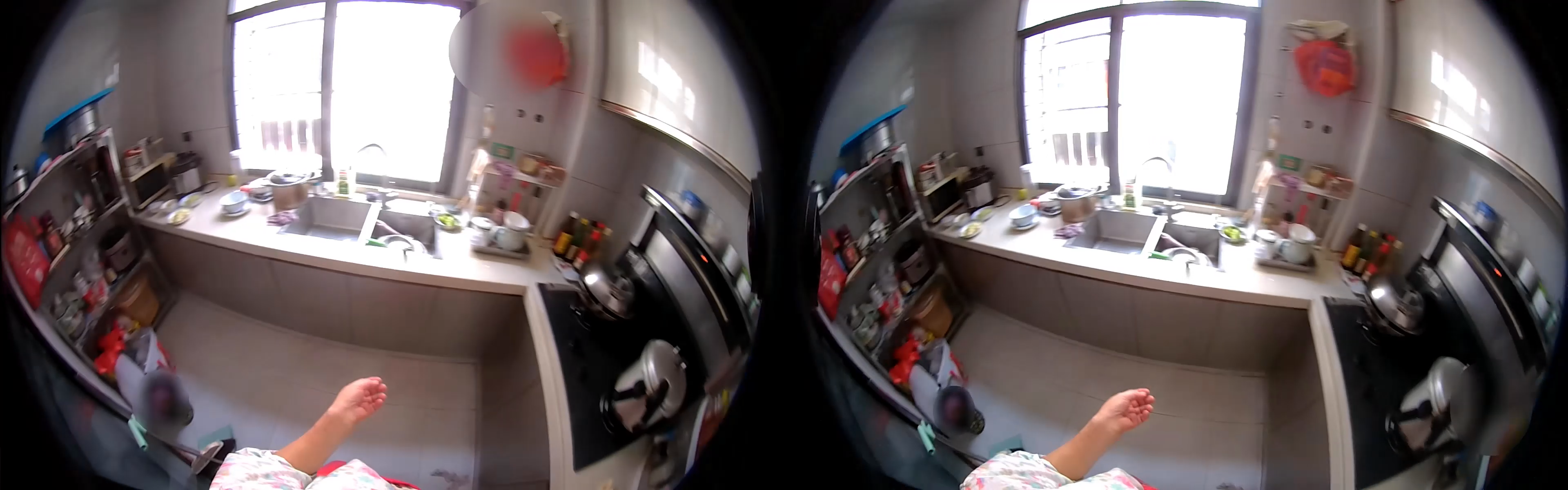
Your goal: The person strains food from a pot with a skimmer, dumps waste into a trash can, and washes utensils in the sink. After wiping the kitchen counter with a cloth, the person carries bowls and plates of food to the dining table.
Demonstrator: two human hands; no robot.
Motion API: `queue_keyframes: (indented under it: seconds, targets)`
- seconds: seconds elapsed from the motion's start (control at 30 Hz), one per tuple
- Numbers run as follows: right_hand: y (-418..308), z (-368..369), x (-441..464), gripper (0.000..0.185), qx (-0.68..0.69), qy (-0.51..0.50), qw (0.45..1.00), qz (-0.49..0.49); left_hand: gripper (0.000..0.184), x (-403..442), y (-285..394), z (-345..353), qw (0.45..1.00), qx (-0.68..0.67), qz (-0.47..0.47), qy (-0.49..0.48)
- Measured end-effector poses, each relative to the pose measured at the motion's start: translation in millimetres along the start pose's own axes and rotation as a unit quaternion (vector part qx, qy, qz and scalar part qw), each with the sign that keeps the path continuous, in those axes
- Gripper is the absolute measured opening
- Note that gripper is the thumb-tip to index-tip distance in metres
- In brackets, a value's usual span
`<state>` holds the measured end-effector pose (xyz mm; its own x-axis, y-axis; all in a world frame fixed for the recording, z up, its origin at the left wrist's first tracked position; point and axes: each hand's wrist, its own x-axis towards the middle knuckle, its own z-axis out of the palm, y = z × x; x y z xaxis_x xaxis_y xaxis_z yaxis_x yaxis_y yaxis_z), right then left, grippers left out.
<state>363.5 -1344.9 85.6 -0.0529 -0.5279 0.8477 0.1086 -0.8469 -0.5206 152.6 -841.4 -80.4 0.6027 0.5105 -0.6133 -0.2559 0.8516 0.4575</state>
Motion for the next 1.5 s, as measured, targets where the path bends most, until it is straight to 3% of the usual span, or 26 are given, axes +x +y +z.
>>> queue_keyframes:
  seconds: [0.03,0.1,0.13,0.23,0.27,0.33,0.37,0.47,0.67,0.87,1.07,1.27,1.4,1.5]
  targets:
    - [-29,18,-23,0.055,0.099,-0.119,0.987,0.046,0.015,-9,4,1,1.0,-0.005,-0.01,0.011]
    - [-110,32,-102,0.054,0.289,-0.33,0.89,0.128,0.013,-14,25,-19,0.998,-0.027,0.01,0.056]
    - [-156,28,-125,0.056,0.301,-0.375,0.877,0.009,0.012,-20,34,-27,0.996,-0.04,0.018,0.077]
    - [-247,12,-201,0.06,0.353,-0.472,0.798,-0.129,0.014,-27,78,-76,0.988,-0.081,0.08,0.108]
    - [-285,-7,-202,0.061,0.296,-0.691,0.658,0.044,0.014,-31,94,-95,0.983,-0.097,0.103,0.121]
    - [-329,-13,-269,0.061,0.358,-0.65,0.669,-0.039,0.018,-31,128,-139,0.971,-0.123,0.152,0.137]
    - [-351,-16,-290,0.065,0.358,-0.614,0.687,-0.148,0.019,-34,148,-155,0.964,-0.131,0.177,0.149]
    - [-432,-45,-348,0.065,0.408,-0.647,0.626,-0.152,0.022,-48,204,-203,0.942,-0.168,0.236,0.17]
    - [-584,-113,-452,0.065,0.462,-0.661,0.531,-0.26,0.023,-67,310,-269,0.906,-0.207,0.308,0.207]
    - [-709,-173,-529,0.063,0.49,-0.675,0.454,-0.314,0.02,-37,390,-317,0.892,-0.24,0.318,0.213]
    - [-843,-219,-622,0.048,0.558,-0.667,0.388,-0.304,0.018,-2,486,-358,0.867,-0.258,0.341,0.256]
    - [-978,-293,-689,0.044,0.611,-0.689,0.261,-0.29,0.019,-4,585,-391,0.834,-0.269,0.385,0.288]
    - [-1033,-353,-728,0.042,0.654,-0.671,0.151,-0.316,0.02,0,632,-426,0.815,-0.311,0.396,0.288]
    - [-1063,-393,-763,0.041,0.635,-0.69,0.106,-0.331,0.02,13,671,-473,0.823,-0.309,0.392,0.272]
